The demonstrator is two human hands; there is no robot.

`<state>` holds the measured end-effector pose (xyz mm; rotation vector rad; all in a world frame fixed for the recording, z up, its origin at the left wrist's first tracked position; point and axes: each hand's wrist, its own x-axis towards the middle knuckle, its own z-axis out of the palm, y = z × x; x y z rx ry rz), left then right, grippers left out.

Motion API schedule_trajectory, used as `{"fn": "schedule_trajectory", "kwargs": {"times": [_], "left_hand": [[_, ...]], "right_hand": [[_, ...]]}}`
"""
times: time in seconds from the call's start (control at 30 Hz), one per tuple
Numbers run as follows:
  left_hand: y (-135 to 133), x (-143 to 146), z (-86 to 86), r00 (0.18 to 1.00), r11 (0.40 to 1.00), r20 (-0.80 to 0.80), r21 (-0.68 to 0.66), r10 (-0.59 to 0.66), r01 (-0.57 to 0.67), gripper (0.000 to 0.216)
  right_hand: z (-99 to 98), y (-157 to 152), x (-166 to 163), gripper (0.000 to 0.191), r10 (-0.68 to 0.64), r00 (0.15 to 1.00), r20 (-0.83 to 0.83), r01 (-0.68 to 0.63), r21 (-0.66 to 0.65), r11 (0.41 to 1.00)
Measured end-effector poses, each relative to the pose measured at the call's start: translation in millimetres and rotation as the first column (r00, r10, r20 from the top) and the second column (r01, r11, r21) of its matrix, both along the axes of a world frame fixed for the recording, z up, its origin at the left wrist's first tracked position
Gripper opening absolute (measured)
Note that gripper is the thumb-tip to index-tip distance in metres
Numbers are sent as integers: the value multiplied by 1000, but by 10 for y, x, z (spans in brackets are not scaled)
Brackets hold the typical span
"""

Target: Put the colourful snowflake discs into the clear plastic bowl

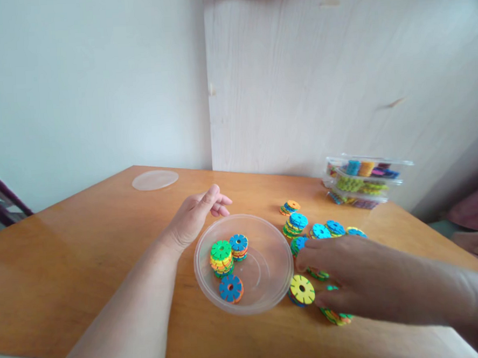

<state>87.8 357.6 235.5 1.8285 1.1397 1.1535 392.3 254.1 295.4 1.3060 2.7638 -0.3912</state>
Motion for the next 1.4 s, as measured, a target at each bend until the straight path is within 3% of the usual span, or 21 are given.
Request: {"fn": "schedule_trajectory", "kwargs": {"times": [0.1, 0.23, 0.4, 0.5, 0.77, 0.9, 1.1, 1.2, 1.4], "left_hand": [[10, -8, -2, 1000, 1000, -3, 4, 0, 0, 73], [6, -5, 4, 1000, 1000, 8, 7, 6, -6, 73], [-19, 23, 16, 1000, 1000, -2, 19, -3, 3, 72], [-32, 44, 31, 1000, 1000, -10, 5, -15, 15, 72], [-67, 62, 48, 1000, 1000, -11, 4, -24, 24, 74], [-76, 63, 57, 999, 1000, -13, 8, -29, 29, 75], [-88, 65, 51, 1000, 999, -9, 32, -26, 26, 74], [-96, 72, 38, 997, 997, 35, 43, -72, 70, 77], [-107, 108, 25, 970, 976, 104, 5, -219, 220, 94]], "right_hand": [[-131, -25, -61, 38, -19, 998, 54, 19, -5, 1000], [-171, -16, -54, 34, -29, 997, 76, 29, -5, 1000], [45, 35, 58, 22, -67, 997, -26, 70, 123, 990], [184, 76, -63, 17, -95, 994, -55, 103, 182, 978], [142, 210, -848, 20, 127, 992, 17, -127, 49, 991], [108, 228, -1010, 26, 195, 979, 52, -193, -56, 980], [154, 211, -634, 18, -13, 991, -131, 19, 50, 999], [162, 165, -309, 12, -90, 992, -84, 97, 74, 993], [5, -50, -24, 16, -81, 997, -19, 81, 28, 996]]}}
